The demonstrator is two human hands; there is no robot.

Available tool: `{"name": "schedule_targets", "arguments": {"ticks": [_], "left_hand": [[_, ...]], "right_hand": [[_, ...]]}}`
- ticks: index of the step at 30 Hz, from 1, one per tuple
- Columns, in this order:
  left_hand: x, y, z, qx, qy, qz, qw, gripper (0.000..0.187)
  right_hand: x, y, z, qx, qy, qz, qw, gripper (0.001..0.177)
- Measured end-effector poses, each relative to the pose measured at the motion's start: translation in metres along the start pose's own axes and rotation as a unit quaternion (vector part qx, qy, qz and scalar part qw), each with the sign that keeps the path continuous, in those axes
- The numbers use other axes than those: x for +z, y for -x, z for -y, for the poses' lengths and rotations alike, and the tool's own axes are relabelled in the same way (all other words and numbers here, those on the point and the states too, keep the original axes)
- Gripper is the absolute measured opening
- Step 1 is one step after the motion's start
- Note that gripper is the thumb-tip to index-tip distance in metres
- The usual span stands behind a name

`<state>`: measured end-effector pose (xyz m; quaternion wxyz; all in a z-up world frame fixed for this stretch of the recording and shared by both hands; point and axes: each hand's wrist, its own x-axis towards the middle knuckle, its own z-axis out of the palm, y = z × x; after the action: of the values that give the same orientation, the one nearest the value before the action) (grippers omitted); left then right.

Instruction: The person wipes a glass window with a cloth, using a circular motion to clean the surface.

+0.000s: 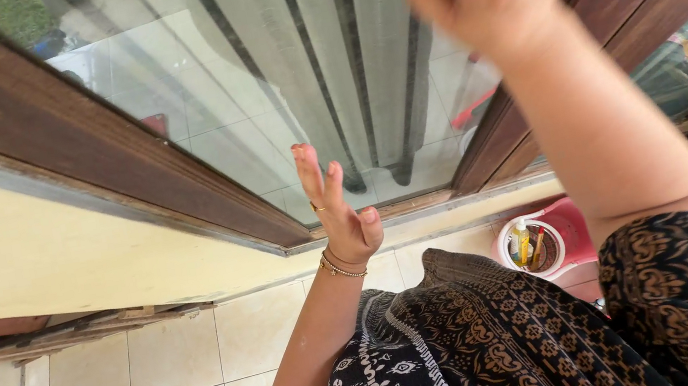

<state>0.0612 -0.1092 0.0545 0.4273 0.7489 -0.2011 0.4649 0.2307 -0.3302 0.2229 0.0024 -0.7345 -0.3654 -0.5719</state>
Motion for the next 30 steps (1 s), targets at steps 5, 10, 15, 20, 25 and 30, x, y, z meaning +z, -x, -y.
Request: {"name": "schedule_targets", "arguments": {"ticks": [5,10,15,20,25,30], "left_hand": [[0.017,0.013,-0.001,-0.016,-0.003,0.049,0.999,0.059],[0.041,0.031,0.000,-0.022,-0.011,0.084,0.996,0.060],[0.050,0.041,-0.008,-0.021,-0.012,0.108,0.994,0.059],[0.056,0.033,-0.016,-0.001,-0.005,0.098,0.995,0.058],[0.067,0.016,-0.027,0.029,0.005,0.087,0.996,0.058],[0.092,-0.009,-0.033,0.064,0.013,0.092,0.994,0.058]], "right_hand": [[0.035,0.138,0.073,-0.042,-0.051,0.072,0.995,0.049],[0.060,0.294,0.142,-0.057,-0.079,0.170,0.981,0.050],[0.053,0.318,0.173,0.092,-0.114,0.205,0.968,0.038],[0.040,0.198,0.095,0.052,-0.050,0.087,0.994,0.046],[-0.026,0.054,-0.001,0.192,0.077,0.165,0.964,0.031],[-0.059,0.041,-0.033,0.334,-0.037,0.143,0.931,0.050]]}}
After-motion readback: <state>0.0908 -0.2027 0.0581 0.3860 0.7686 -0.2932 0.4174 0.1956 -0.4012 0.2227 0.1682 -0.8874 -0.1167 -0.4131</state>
